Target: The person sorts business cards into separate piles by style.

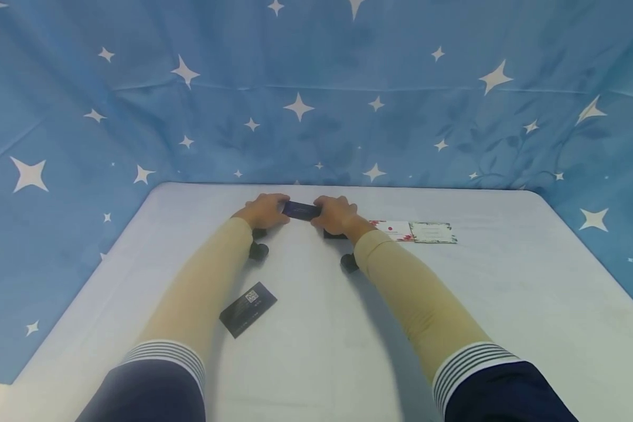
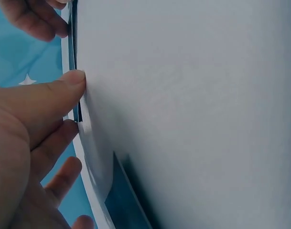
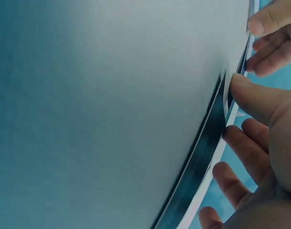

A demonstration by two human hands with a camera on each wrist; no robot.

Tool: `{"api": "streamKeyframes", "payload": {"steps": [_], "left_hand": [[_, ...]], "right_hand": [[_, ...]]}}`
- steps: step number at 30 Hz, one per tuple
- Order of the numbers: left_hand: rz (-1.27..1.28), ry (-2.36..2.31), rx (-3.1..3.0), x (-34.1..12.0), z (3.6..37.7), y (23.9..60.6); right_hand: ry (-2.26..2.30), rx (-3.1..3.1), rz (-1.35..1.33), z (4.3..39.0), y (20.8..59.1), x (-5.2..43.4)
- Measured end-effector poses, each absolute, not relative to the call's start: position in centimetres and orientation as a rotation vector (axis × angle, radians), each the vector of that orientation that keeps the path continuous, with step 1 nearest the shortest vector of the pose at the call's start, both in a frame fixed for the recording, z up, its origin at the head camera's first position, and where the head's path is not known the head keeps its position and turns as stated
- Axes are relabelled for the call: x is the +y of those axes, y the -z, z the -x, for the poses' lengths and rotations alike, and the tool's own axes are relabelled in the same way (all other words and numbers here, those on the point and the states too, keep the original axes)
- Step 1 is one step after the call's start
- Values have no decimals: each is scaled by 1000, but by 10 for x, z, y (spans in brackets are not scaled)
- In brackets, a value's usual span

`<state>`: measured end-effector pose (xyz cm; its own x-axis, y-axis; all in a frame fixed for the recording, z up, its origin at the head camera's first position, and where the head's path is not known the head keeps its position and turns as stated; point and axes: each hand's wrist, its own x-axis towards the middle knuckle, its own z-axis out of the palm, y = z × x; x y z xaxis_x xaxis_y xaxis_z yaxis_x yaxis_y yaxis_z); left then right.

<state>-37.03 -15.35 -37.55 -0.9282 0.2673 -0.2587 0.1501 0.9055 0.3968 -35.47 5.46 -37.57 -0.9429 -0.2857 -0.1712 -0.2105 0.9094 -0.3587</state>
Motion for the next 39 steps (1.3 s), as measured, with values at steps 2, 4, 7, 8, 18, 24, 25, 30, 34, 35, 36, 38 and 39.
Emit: {"api": "streamKeyframes", "payload": {"steps": [2, 4, 7, 8, 18, 24, 25, 30, 34, 35, 36, 38, 39], "left_hand": [[-309, -537, 2769, -152, 371, 375], [-315, -531, 2770, -151, 372, 375], [-344, -508, 2754, -150, 373, 374], [-357, -500, 2749, -150, 373, 374], [-365, -533, 2807, -148, 367, 367], [-385, -621, 2812, -154, 358, 365], [-395, -638, 2817, -154, 357, 364], [-434, -636, 2834, -154, 354, 365], [-454, -539, 2808, -152, 353, 371], [-456, -517, 2804, -152, 353, 372], [-457, -499, 2805, -152, 353, 372], [-459, -475, 2816, -152, 353, 372], [-459, -469, 2824, -152, 352, 371]], "right_hand": [[521, 2849, 377, 355, 375, 55], [538, 2842, 373, 355, 376, 55], [578, 2821, 341, 356, 377, 54], [589, 2815, 328, 356, 377, 54], [611, 2827, 250, 356, 369, 53], [522, 2827, 311, 357, 371, 60], [520, 2828, 312, 357, 372, 62], [518, 2835, 321, 356, 374, 69], [486, 2816, 350, 354, 374, 68], [484, 2813, 356, 353, 374, 67], [478, 2814, 366, 353, 374, 66], [464, 2822, 378, 353, 374, 65], [457, 2827, 386, 353, 373, 64]]}}
